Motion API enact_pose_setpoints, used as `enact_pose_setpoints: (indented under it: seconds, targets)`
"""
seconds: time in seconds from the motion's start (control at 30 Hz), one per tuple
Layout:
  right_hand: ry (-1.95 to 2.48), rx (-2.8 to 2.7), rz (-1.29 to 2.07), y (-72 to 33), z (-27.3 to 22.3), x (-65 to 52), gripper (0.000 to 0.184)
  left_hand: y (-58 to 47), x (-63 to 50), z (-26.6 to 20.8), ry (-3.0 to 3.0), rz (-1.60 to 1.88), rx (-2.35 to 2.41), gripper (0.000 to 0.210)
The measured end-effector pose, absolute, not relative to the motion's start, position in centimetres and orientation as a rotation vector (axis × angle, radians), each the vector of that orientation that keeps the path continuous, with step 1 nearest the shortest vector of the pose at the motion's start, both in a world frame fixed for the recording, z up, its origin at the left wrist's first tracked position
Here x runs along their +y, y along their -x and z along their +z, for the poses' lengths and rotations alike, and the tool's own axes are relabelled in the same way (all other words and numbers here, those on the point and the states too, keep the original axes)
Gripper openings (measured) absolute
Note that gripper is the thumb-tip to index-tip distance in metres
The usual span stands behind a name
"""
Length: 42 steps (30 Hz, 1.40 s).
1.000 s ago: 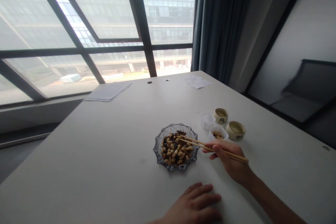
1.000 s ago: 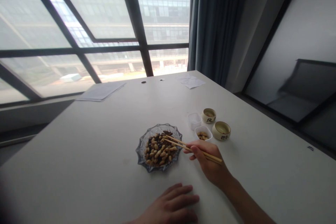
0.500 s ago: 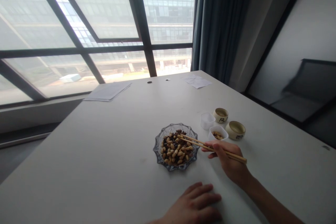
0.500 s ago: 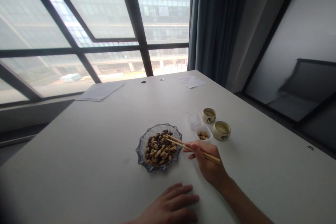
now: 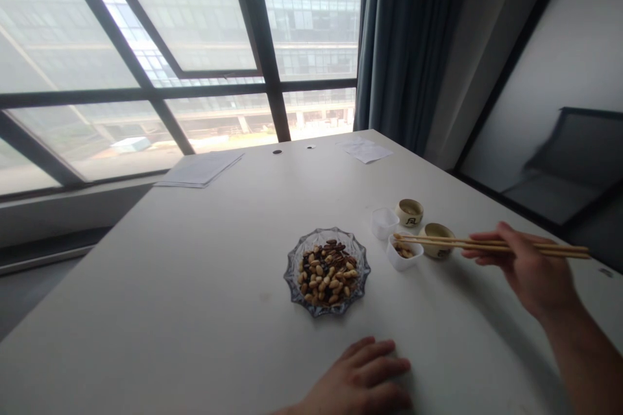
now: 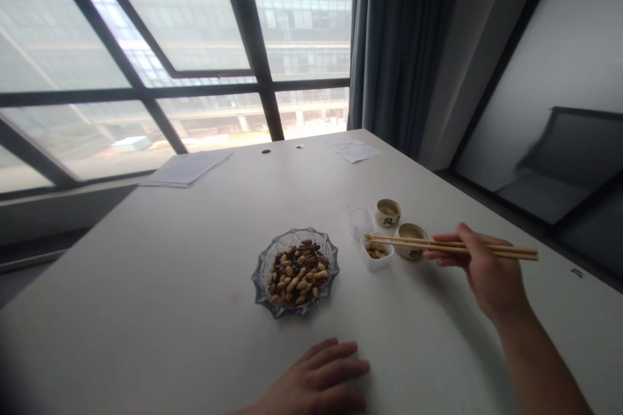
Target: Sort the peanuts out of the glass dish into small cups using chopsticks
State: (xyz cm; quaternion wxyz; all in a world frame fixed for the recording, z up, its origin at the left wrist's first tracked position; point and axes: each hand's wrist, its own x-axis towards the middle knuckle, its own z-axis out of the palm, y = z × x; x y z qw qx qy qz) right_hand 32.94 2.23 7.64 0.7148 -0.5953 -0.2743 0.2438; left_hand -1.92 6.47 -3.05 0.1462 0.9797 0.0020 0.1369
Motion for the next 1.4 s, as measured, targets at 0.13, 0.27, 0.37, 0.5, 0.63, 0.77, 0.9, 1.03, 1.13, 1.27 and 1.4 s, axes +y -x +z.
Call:
enact_pose_setpoints:
  seconds: [0.13, 0.27, 0.37, 0.5, 0.63, 0.77, 0.9, 1.03, 1.13, 1.27, 1.4]
  targets:
    - [1.407, -0.558, 0.521, -34.2, 7.8, 1.8, 0.038, 2.0, 6.4, -3.0, -2.813, 0.395, 0.004, 0.023]
    - [1.431, -0.547, 0.484, -34.3, 7.9, 1.6, 0.038, 1.9, 6.3, -3.3, -2.8, 0.393, 0.01, 0.023]
    - [1.415, -0.547, 0.441, -34.2, 7.8, 1.6, 0.038, 1.9, 6.3, -3.5, -2.791, 0.392, 0.01, 0.023]
    - [1.312, -0.638, 0.423, -33.0, 7.3, 2.1, 0.039, 1.9, 6.4, -3.4, -2.803, 0.393, 0.012, 0.023]
    - [1.244, -0.846, 0.503, -29.9, 6.4, 2.7, 0.046, 1.9, 6.4, -3.4, -2.807, 0.383, 0.01, 0.024]
    - [1.231, -1.006, 0.669, -26.0, 5.7, 3.2, 0.053, 1.9, 6.4, -3.7, -2.802, 0.385, 0.01, 0.024]
    - [1.16, -1.102, 0.761, -23.1, 4.7, 3.8, 0.046, 1.8, 6.4, -4.0, -2.803, 0.396, 0.012, 0.024]
    - [1.088, -1.236, 0.796, -22.0, 3.6, 4.6, 0.035, 1.8, 6.4, -4.0, -2.813, 0.402, 0.013, 0.024]
    - [1.053, -1.344, 0.808, -21.8, 3.1, 4.9, 0.027, 1.7, 6.3, -3.9, -2.831, 0.417, 0.011, 0.024]
    - [1.03, -1.484, 0.736, -21.7, 3.2, 5.1, 0.024, 1.6, 6.1, -4.1, -2.839, 0.453, 0.029, 0.022]
    - [1.018, -1.706, 0.553, -21.5, 3.7, 5.3, 0.021, 1.6, 6.0, -4.2, -2.846, 0.452, 0.024, 0.022]
